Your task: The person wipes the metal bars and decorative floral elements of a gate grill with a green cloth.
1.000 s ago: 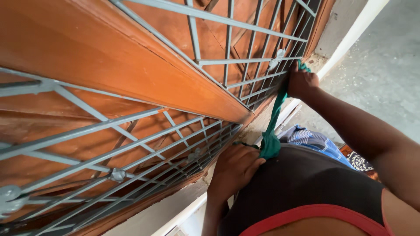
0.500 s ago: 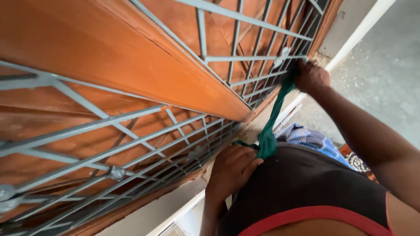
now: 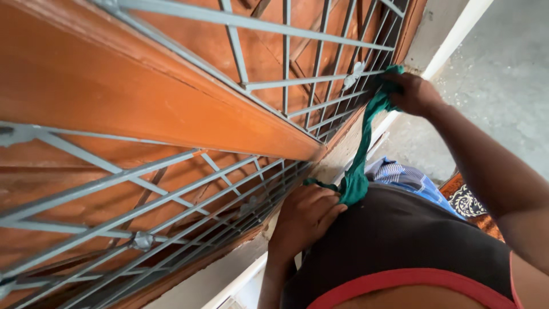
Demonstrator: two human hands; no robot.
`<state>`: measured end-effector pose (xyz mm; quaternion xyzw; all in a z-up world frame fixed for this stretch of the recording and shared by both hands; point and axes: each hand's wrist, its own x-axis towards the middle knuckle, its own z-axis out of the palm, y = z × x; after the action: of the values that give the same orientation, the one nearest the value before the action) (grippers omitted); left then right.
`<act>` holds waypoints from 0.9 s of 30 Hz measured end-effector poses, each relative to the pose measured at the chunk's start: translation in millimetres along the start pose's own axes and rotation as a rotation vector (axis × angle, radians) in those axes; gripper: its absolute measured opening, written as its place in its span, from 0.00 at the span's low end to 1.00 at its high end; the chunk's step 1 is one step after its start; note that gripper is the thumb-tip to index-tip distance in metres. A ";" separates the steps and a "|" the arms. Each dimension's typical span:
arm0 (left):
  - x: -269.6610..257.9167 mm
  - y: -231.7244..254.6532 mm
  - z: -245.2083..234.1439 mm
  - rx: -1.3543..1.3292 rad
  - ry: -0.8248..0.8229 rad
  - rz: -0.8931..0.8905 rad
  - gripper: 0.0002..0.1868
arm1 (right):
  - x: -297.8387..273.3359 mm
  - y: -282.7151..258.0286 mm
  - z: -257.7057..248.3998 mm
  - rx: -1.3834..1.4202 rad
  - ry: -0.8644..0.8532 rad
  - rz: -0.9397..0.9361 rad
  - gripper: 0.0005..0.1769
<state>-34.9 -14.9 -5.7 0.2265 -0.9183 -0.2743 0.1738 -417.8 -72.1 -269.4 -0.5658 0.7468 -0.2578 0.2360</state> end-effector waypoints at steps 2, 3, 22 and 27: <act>4.2 2.0 1.1 0.005 -0.009 0.008 0.10 | 6.0 -6.0 13.3 -0.033 -0.023 -0.016 0.37; 5.4 2.9 2.2 0.007 -0.013 0.010 0.10 | 10.0 -12.0 19.6 -0.065 -0.070 -0.004 0.38; 1.3 -3.9 -4.2 0.002 0.025 -0.014 0.10 | -11.2 -41.0 -4.6 0.176 0.360 0.075 0.28; 6.7 -2.2 -2.2 0.018 0.015 -0.015 0.10 | 2.6 -18.8 0.5 -0.026 0.424 -0.294 0.27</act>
<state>-38.8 -20.9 -4.0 0.2369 -0.9176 -0.2658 0.1766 -404.5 -79.0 -257.6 -0.6045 0.6927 -0.3925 0.0267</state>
